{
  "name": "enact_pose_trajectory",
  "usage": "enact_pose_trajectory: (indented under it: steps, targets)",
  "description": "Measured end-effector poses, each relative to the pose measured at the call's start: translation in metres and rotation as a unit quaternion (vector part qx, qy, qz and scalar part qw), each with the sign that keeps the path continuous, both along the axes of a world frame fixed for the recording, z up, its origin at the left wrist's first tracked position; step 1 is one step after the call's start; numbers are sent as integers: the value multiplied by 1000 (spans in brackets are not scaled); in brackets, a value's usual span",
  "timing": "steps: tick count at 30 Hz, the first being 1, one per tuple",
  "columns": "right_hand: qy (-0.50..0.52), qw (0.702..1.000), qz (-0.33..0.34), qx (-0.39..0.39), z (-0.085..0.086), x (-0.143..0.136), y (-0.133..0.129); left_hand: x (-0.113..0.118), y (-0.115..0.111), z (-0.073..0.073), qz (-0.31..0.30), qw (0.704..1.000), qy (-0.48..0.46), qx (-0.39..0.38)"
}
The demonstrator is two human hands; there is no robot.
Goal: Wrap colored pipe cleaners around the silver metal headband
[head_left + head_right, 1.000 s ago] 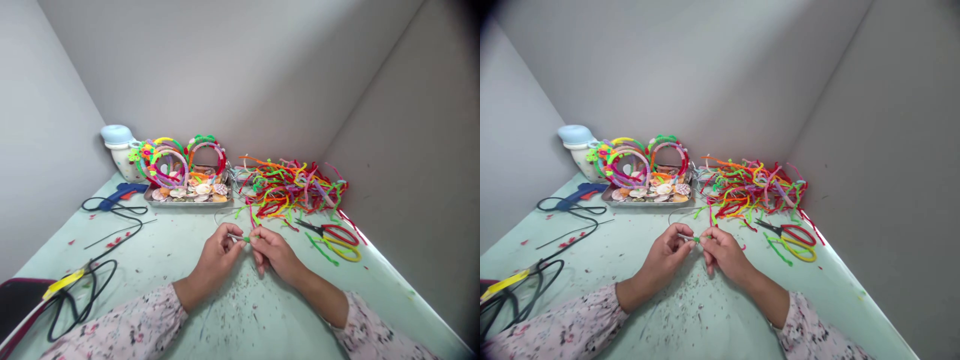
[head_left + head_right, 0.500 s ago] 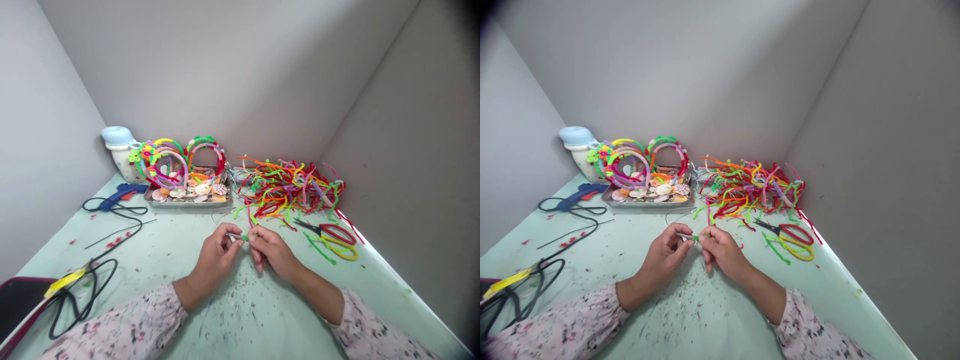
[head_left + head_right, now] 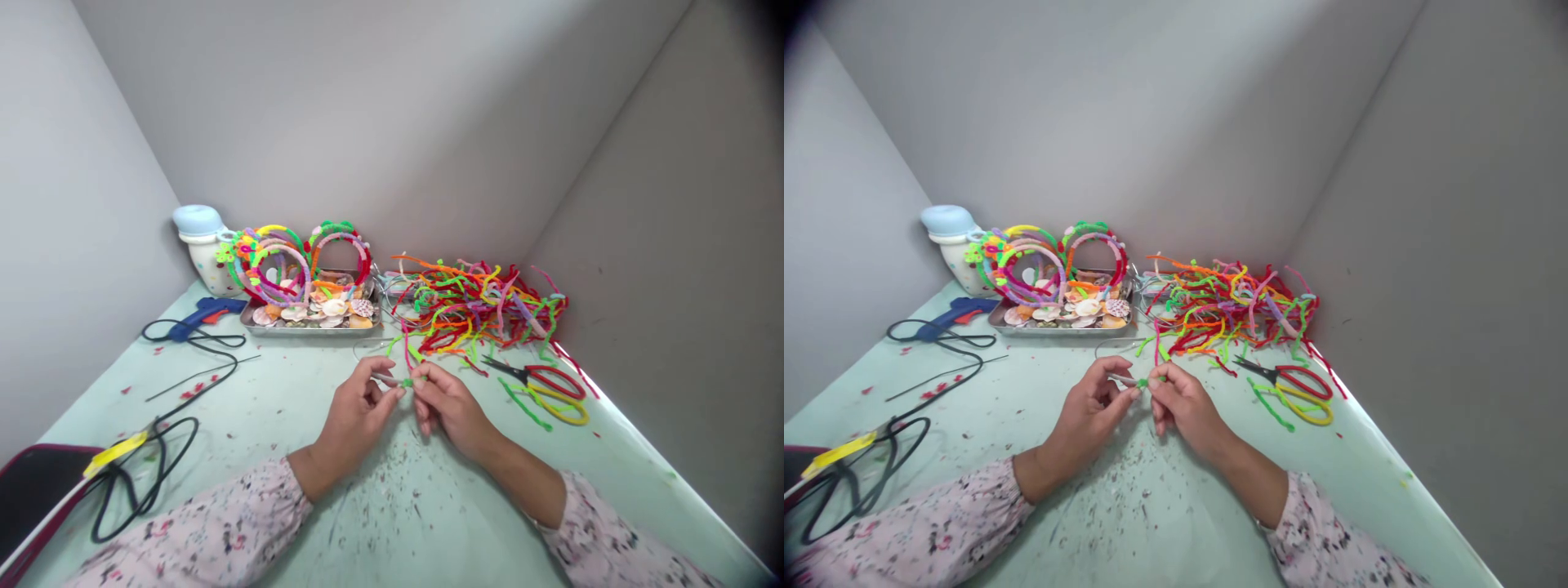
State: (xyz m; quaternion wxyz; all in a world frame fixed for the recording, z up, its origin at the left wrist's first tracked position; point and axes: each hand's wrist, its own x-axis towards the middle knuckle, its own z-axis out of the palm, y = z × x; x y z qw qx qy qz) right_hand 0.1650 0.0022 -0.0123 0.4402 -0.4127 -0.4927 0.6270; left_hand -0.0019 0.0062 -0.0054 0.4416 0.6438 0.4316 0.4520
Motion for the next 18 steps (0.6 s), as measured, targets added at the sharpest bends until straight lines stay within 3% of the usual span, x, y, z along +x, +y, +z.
enact_pose_trajectory:
  steps: [5, 11, 18]
  targets:
    - [21, 999, -31, 19, -2, 0, 1, -1, -3, 2, 17, 999, -11, 37]
    - [-10, 1000, -13, 12, 0, 0, 0, -5, -3, 4, 75, 974, 72, 202]
    - [-16, 1000, -4, 21, 0, 0, 0, -5, 0, 3, 55, 977, 68, 193]
